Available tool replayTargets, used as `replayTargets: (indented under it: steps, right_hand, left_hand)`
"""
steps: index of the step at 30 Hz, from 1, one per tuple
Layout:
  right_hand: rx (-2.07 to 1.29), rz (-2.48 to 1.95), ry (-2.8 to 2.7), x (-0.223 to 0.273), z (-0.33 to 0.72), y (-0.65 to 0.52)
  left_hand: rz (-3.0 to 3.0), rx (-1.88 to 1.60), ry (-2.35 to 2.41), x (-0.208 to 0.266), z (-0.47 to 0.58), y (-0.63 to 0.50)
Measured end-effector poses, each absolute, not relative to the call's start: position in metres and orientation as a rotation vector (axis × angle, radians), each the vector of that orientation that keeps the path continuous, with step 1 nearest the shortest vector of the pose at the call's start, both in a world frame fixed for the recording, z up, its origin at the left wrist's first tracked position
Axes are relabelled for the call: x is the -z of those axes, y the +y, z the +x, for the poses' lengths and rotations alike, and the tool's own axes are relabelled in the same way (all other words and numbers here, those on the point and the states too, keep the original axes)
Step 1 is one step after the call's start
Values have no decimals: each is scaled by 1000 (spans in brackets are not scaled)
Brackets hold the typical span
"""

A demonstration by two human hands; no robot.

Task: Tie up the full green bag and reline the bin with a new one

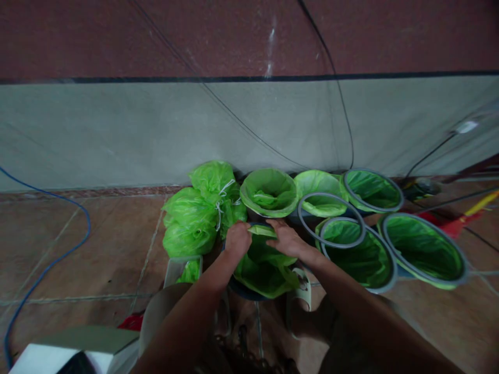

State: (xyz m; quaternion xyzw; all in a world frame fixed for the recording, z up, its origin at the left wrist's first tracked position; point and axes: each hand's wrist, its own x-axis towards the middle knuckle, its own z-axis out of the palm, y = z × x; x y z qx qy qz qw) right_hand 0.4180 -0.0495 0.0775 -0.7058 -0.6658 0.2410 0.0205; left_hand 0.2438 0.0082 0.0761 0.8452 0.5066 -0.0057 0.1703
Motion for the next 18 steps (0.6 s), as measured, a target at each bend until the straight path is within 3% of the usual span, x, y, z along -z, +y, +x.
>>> replayTargets:
  steps: [8,18]
  right_hand:
    - [-655,-2287,-2080,-85,413,-44]
    - [-583,-2507,-1958,-78,429,-45]
  left_hand:
    - [2359,98,1291,-80,251,6]
    - [2352,238,1471,-81,237,12]
